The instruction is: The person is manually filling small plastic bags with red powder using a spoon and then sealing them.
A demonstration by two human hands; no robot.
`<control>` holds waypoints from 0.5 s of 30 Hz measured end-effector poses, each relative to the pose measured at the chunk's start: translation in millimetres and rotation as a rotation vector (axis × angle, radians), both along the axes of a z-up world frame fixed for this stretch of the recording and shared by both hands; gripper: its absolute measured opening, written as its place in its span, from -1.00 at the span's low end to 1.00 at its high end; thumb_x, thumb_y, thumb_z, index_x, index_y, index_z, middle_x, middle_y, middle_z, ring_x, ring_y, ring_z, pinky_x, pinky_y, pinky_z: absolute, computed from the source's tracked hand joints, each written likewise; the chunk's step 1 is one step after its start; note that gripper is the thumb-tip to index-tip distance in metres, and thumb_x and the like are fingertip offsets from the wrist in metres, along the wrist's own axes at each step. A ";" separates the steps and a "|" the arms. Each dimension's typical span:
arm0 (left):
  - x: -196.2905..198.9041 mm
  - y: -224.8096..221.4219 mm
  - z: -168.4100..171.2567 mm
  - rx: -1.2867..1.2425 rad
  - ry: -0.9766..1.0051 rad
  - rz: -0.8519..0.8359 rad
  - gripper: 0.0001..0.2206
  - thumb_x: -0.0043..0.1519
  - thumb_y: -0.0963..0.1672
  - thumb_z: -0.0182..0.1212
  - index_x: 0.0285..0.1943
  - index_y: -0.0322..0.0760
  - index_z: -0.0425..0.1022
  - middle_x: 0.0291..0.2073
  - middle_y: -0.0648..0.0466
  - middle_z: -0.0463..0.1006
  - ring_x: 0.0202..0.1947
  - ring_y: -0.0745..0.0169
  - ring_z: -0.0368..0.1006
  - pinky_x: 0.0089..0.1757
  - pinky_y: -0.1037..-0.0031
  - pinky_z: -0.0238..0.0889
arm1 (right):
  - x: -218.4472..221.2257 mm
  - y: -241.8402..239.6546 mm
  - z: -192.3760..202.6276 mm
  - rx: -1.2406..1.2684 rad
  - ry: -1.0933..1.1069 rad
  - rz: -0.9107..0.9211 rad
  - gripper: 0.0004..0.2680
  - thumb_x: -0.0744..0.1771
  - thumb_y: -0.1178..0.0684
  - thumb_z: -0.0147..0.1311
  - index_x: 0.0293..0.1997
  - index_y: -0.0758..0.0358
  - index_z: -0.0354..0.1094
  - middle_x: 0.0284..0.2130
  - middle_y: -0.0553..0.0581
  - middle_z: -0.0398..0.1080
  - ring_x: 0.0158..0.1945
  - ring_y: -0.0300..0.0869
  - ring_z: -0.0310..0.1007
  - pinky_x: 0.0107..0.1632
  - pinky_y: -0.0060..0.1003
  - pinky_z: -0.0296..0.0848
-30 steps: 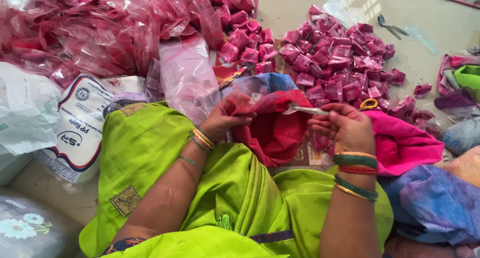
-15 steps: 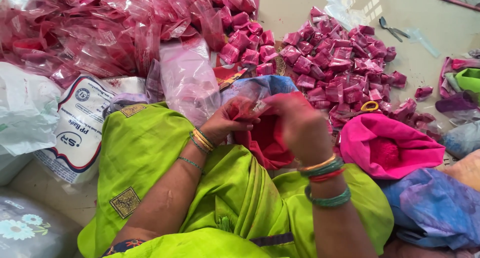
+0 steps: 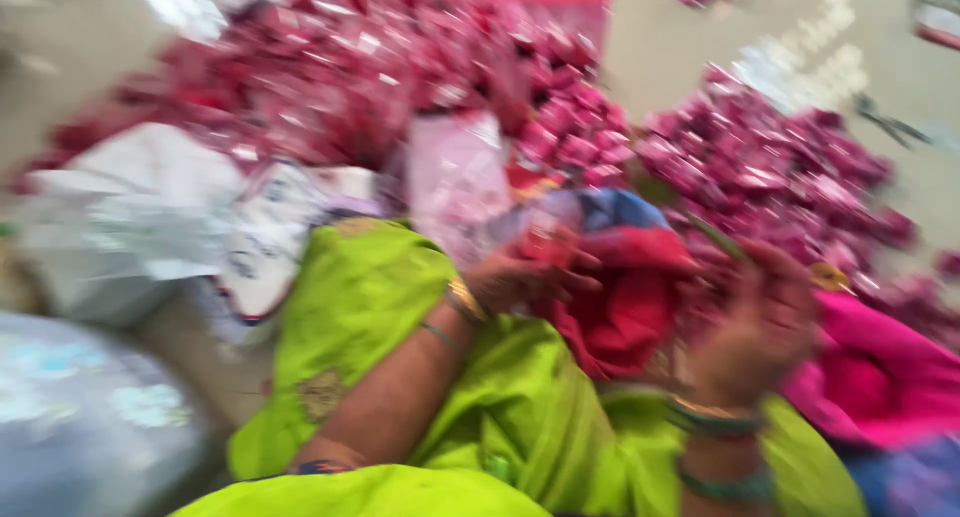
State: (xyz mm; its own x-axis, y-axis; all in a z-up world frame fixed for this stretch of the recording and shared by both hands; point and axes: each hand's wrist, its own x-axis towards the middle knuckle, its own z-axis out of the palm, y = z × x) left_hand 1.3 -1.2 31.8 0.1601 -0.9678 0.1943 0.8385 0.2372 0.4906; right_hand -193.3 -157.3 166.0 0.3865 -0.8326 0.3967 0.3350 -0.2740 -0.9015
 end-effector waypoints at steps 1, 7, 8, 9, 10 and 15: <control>-0.1 2.2 2.9 0.012 -0.024 0.032 -0.47 0.28 -0.20 0.35 0.43 -0.28 0.27 0.31 -0.22 0.44 0.27 -0.34 0.44 0.07 0.13 0.48 | -3.2 -5.0 1.6 0.012 -0.024 0.032 -0.91 0.52 0.32 0.02 0.16 0.40 0.39 -0.11 0.14 0.52 -0.10 -0.18 0.57 -0.03 -0.32 0.60; -1.7 2.8 14.4 -0.050 0.141 0.155 -0.67 0.40 -0.06 0.23 0.30 -0.24 0.41 0.24 -0.26 0.50 0.25 -0.29 0.46 0.16 0.03 0.46 | -8.7 -34.9 -22.5 -0.057 0.997 0.027 -0.83 0.43 0.25 -0.06 0.06 0.21 0.47 -0.26 0.14 0.57 -0.24 -0.18 0.60 -0.25 -0.22 0.55; -0.8 2.0 12.3 -0.016 0.130 0.258 -0.69 0.41 -0.06 0.22 0.25 -0.28 0.46 0.18 -0.23 0.53 0.22 -0.22 0.48 0.14 0.02 0.46 | -5.3 -35.8 -30.8 -0.120 1.174 0.062 -0.83 0.42 0.20 -0.03 0.05 0.13 0.48 -0.29 0.14 0.60 -0.25 -0.16 0.62 -0.20 -0.19 0.56; -1.1 0.5 10.0 0.018 0.121 0.358 -0.71 0.43 -0.05 0.21 0.21 -0.32 0.51 0.13 -0.20 0.56 0.19 -0.16 0.50 0.12 0.01 0.47 | -3.4 -36.8 -38.7 -0.184 1.353 0.095 -0.83 0.41 0.15 -0.01 0.04 0.05 0.50 -0.33 0.15 0.62 -0.26 -0.15 0.65 -0.15 -0.17 0.57; 2.1 3.5 12.5 0.016 0.128 0.353 -0.71 0.43 -0.05 0.21 0.21 -0.32 0.51 0.13 -0.20 0.56 0.19 -0.16 0.50 0.12 0.01 0.47 | -0.8 -35.4 -44.1 -0.183 1.360 0.091 -0.83 0.41 0.15 -0.01 0.04 0.05 0.50 -0.33 0.15 0.62 -0.26 -0.15 0.65 -0.15 -0.17 0.57; 27.4 13.4 7.3 0.062 0.102 0.655 -0.80 0.36 -0.10 0.26 0.08 -0.27 0.52 -0.01 -0.02 0.62 0.05 0.11 0.57 0.01 0.05 0.52 | 8.2 -24.0 -50.5 -0.282 1.522 0.191 -0.83 0.40 0.01 -0.02 0.00 -0.02 0.52 -0.33 0.08 0.63 -0.18 -0.08 0.66 -0.07 -0.11 0.54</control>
